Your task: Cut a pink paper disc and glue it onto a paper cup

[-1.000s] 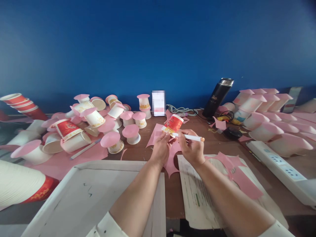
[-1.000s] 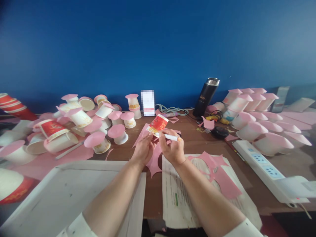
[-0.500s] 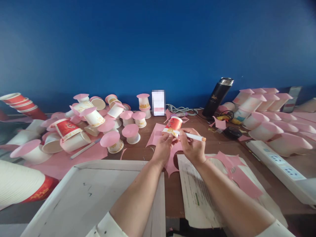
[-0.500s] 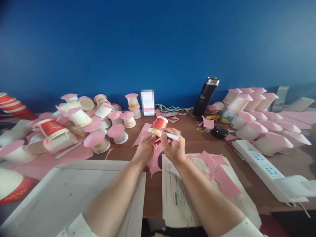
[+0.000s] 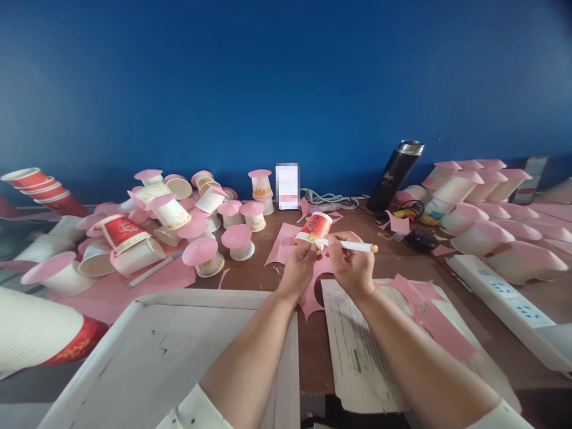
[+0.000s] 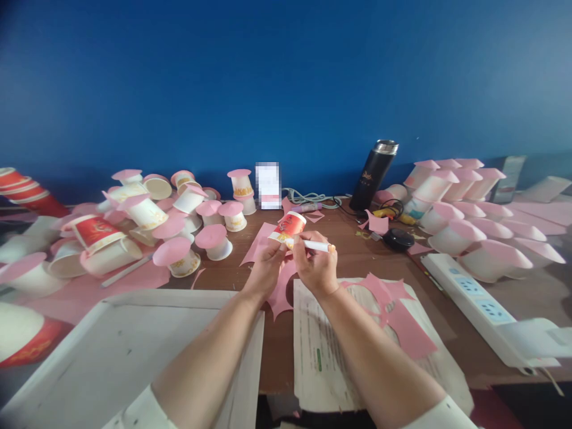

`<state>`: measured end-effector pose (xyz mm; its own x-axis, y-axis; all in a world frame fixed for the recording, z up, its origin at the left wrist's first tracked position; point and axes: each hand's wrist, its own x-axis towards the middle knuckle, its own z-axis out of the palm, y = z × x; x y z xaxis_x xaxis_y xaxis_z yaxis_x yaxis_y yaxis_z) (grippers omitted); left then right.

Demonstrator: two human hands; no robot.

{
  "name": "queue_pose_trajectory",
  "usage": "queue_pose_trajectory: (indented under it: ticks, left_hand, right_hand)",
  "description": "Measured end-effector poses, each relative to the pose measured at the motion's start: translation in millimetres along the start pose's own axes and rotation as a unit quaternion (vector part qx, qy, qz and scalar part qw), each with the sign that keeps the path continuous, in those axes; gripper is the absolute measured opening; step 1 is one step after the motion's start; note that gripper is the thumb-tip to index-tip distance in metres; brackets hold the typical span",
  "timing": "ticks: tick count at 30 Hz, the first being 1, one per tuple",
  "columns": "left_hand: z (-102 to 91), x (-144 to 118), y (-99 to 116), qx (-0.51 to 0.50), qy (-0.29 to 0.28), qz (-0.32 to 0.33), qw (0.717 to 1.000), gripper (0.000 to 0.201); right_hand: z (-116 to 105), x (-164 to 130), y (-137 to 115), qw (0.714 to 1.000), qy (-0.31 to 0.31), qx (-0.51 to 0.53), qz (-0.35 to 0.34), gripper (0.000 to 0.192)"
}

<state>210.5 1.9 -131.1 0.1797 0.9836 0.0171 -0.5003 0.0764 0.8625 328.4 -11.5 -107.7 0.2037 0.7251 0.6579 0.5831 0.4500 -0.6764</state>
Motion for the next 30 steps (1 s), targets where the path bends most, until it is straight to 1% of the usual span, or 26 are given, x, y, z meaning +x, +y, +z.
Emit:
queue_pose_trajectory:
  ticks: [3,8,12,15,18,22,27,30]
  left_hand:
    - [-0.4,-0.6,0.8,0.057,-0.024,0.028,0.998,0.028]
    - [-0.4,-0.4,0.1,0.078,-0.033,0.031,0.996,0.031]
    - [-0.8,-0.3,-0.5,0.083,-0.026,0.033,0.996,0.031]
    - [-0.7,-1.2,1.3,0.114,-0.028,0.038,0.992,0.033]
    - [0.7,-3.0,5.0,0.155,-0.016,0.046,0.987,0.033]
    - [3.2,-4.8,9.0,0.163,-0.005,0.048,0.985,0.031]
    - [3.0,-4.9,8.5,0.189,-0.015,0.057,0.98,0.029]
    - [1.5,-4.4,7.0,0.198,-0.013,0.055,0.978,0.031]
  right_hand:
    - [0.2,0.0,-0.5,1.0,0.004,0.001,0.003,0.016]
    - [0.1,0.6,-1.0,1.0,-0.003,-0.001,-0.006,0.018]
    - [0.4,0.6,-0.4,1.0,0.001,0.012,-0.001,0.017]
    - [0.6,0.3,1.1,0.999,-0.015,0.028,0.004,0.019]
    - [1.2,-0.2,2.2,0.999,-0.007,0.033,0.008,0.017]
    - [2.0,-0.5,2.3,0.998,-0.023,0.051,0.011,0.017]
    - [1.6,-0.3,2.9,0.999,-0.003,0.031,0.008,0.016]
    - [1.9,-1.0,3.8,0.999,-0.011,0.033,0.006,0.016]
